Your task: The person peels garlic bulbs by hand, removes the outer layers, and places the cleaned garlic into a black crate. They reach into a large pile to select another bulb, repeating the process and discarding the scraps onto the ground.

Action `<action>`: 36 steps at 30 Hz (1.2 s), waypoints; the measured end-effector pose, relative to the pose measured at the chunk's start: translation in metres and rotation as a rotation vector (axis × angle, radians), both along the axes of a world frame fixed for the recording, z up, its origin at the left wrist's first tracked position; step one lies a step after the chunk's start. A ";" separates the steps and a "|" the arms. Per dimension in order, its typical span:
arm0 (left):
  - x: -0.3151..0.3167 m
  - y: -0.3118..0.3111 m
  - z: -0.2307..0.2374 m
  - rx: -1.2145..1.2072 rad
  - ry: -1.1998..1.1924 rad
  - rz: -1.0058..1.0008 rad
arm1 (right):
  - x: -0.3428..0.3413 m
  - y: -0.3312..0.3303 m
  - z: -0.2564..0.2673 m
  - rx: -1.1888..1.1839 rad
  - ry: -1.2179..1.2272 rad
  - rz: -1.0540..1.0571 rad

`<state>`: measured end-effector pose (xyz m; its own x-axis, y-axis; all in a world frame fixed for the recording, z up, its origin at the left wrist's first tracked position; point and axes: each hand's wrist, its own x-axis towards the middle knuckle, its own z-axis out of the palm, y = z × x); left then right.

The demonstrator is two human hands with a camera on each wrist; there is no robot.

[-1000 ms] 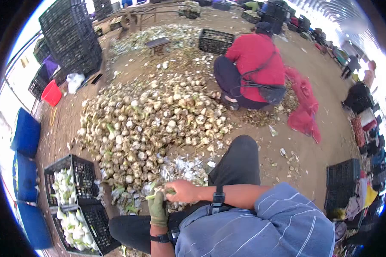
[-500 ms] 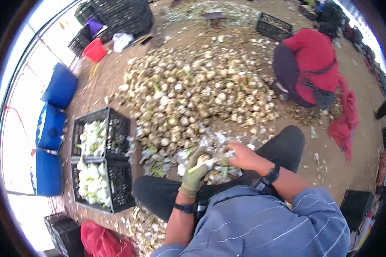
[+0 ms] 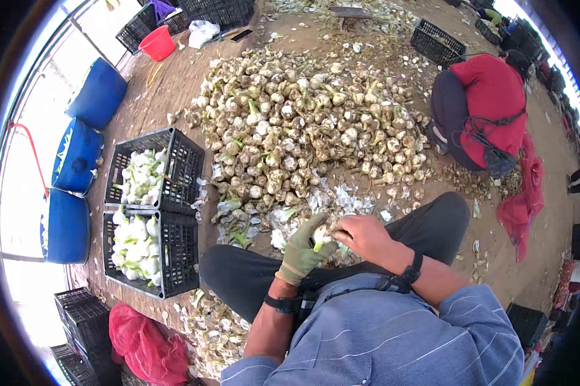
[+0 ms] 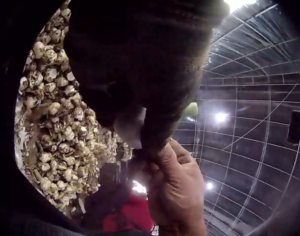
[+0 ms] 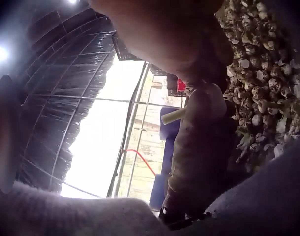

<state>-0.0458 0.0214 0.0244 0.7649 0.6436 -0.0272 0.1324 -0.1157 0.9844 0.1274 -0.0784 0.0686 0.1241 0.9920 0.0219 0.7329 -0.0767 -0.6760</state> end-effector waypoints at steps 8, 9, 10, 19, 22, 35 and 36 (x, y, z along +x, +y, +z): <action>-0.001 0.003 0.005 0.120 0.018 -0.054 | -0.002 -0.001 0.001 0.002 0.031 0.013; -0.003 0.003 -0.001 0.101 0.017 -0.070 | -0.001 0.000 -0.001 -0.011 0.020 0.025; -0.004 0.003 -0.005 0.083 0.017 -0.087 | 0.000 0.000 -0.002 -0.024 0.009 0.036; -0.001 0.000 0.008 -0.121 -0.036 -0.116 | 0.021 0.002 -0.031 -0.200 0.295 -0.375; 0.000 -0.002 0.003 -0.041 0.014 -0.087 | 0.022 -0.008 -0.034 -0.133 0.424 -0.303; -0.003 -0.001 -0.016 0.266 0.079 -0.110 | -0.004 -0.001 -0.019 -0.061 -0.071 0.080; -0.004 -0.001 -0.017 0.248 0.079 -0.119 | -0.005 0.000 -0.021 -0.051 -0.076 0.069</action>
<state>-0.0496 0.0209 0.0074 0.8372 0.5439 0.0576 0.1785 -0.3713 0.9112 0.1219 -0.0788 0.0481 0.0557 0.9982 -0.0221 0.7869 -0.0575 -0.6144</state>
